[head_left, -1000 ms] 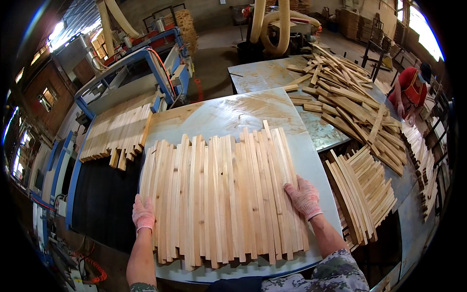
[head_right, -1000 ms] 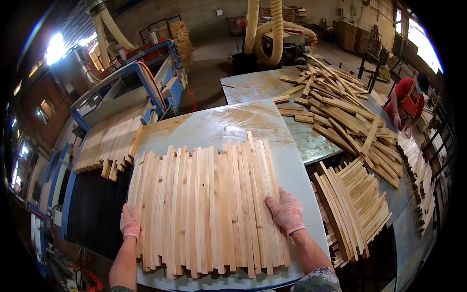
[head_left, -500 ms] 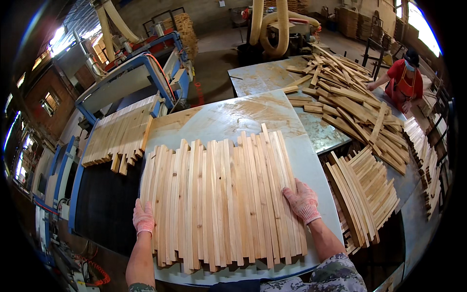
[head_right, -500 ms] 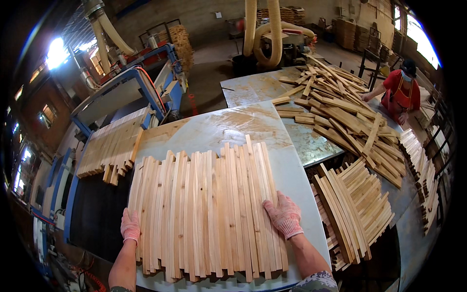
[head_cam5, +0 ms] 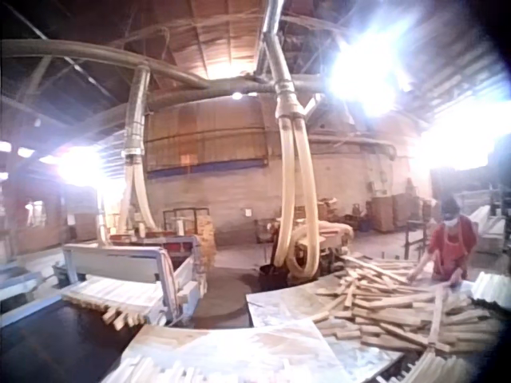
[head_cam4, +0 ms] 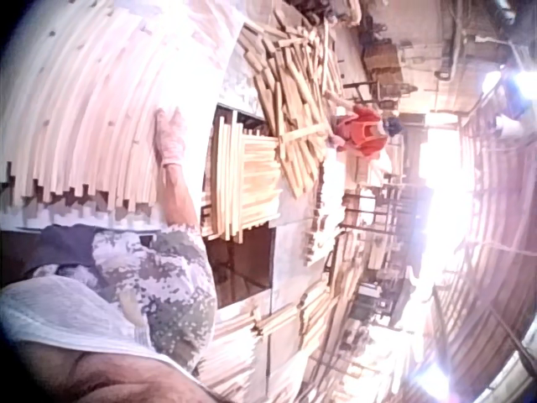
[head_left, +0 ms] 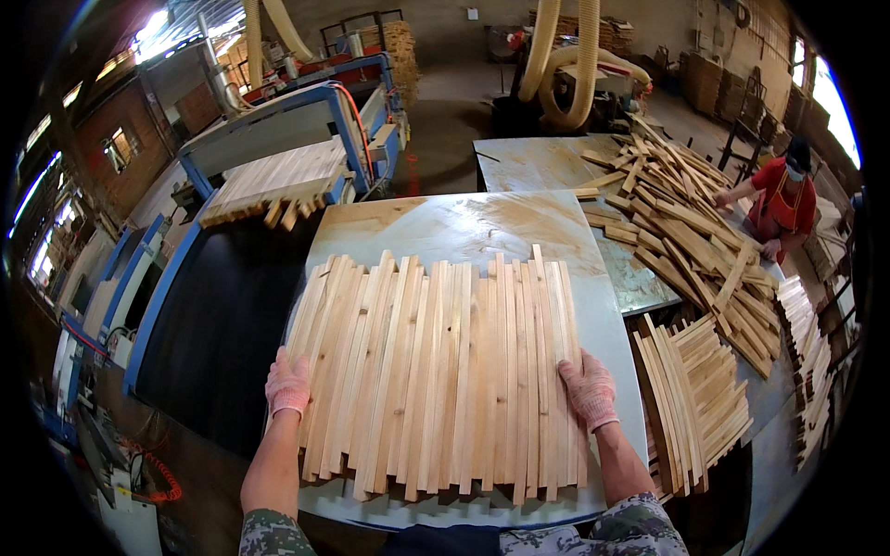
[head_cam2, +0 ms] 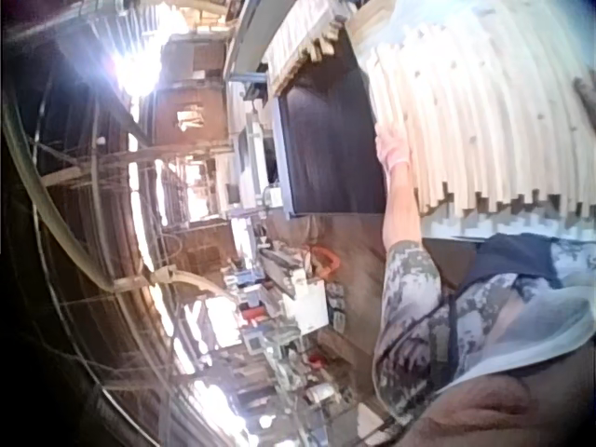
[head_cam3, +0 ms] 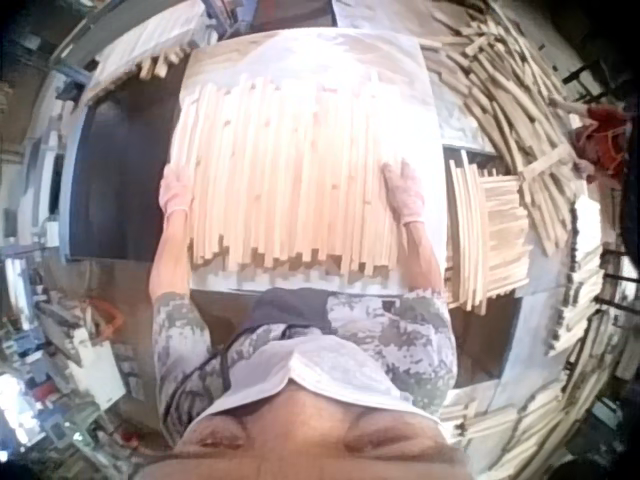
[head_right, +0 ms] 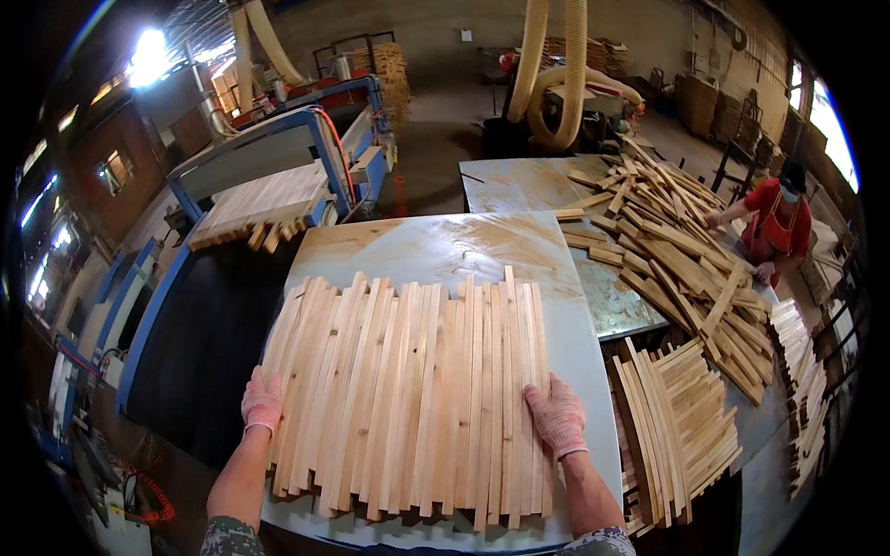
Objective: The person repeatedly picks up stacks of light-colored wooden planks from a metal table and places them onto a conveyor belt. The person wears pink gloves and a camouflage shirt while performing this repetitive stacking task in a workshop environment.
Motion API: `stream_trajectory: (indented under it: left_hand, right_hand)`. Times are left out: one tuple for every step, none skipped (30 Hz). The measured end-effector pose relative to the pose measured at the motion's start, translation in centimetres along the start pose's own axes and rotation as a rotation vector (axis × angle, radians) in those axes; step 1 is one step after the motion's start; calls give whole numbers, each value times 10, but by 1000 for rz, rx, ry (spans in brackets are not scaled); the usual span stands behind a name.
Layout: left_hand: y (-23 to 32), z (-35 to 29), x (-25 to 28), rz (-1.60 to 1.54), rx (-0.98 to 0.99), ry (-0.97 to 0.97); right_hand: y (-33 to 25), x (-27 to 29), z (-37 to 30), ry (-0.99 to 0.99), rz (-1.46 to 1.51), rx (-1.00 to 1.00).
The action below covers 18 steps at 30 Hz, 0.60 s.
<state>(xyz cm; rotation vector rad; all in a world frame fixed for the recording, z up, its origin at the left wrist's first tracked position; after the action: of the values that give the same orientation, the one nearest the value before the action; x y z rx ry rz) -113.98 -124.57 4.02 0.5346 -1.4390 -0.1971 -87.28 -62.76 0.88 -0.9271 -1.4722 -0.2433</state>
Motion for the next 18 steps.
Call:
stream_trajectory:
  left_hand:
    - [1, 1, -2, 4, 8, -6]
    - [0, 2, -2, 8, 16, -8]
    - [-3, 4, -1, 10, 17, -11]
    - [-7, 6, -1, 13, 19, -12]
    - [-6, 6, -1, 10, 15, -22]
    - [0, 4, 0, 0, 22, -41]
    - [-2, 2, 4, 2, 29, -43]
    - [-5, 1, 7, 6, 36, -44]
    - [-2, 1, 8, 1, 39, -47]
    - [6, -4, 11, -29, 55, -87]
    - [8, -3, 10, -39, 47, -91]
    - [8, -2, 9, -43, 37, -94]
    - [5, -1, 8, -37, 28, -104]
    - [1, 1, 8, -53, 42, -114]
    - [-1, 2, 7, -73, 37, -119]
    - [-4, 1, 10, -95, 35, -122]
    - [-7, 2, 13, -116, 33, -124]
    - [-13, 6, 8, -118, 75, -180]
  right_hand:
    - [1, 0, 0, 21, 5, 4]
    - [0, 2, 0, 42, 12, 11]
    - [-6, 5, -2, 27, 24, 25]
    - [-13, 9, -4, 11, 36, 40]
    - [-17, 15, -8, 0, 42, 47]
    - [-20, 21, -11, 9, 7, 52]
    - [-25, 22, -15, -16, 16, 66]
    - [-28, 23, -19, -41, 26, 80]
    - [-28, 25, -20, -58, 31, 90]
    - [-20, 23, -17, -107, -22, 65]
    - [-18, 25, -17, -67, -99, 45]
    - [-17, 24, -19, -30, -170, 23]
    - [-16, 20, -22, -1, -240, -4]
    - [-17, 16, -20, 34, -273, -42]
    - [-19, 13, -21, 38, -237, -67]
    - [-22, 11, -22, 42, -202, -87]
    - [-26, 9, -24, 47, -167, -107]
    - [-29, 11, -27, 51, -87, -121]
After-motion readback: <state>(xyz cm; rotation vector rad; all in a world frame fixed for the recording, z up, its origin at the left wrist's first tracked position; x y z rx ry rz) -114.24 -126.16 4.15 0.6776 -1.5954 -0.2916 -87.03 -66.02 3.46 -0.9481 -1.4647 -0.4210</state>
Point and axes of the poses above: each hand's wrist, its own z-axis towards the middle knuckle, its own x-axis out of the back of the hand, y = z × x, the point moved 9 cm from there along z, towards the middle knuckle, and after that the axes turned 14 degrees about -z, right-handed, at the moved point
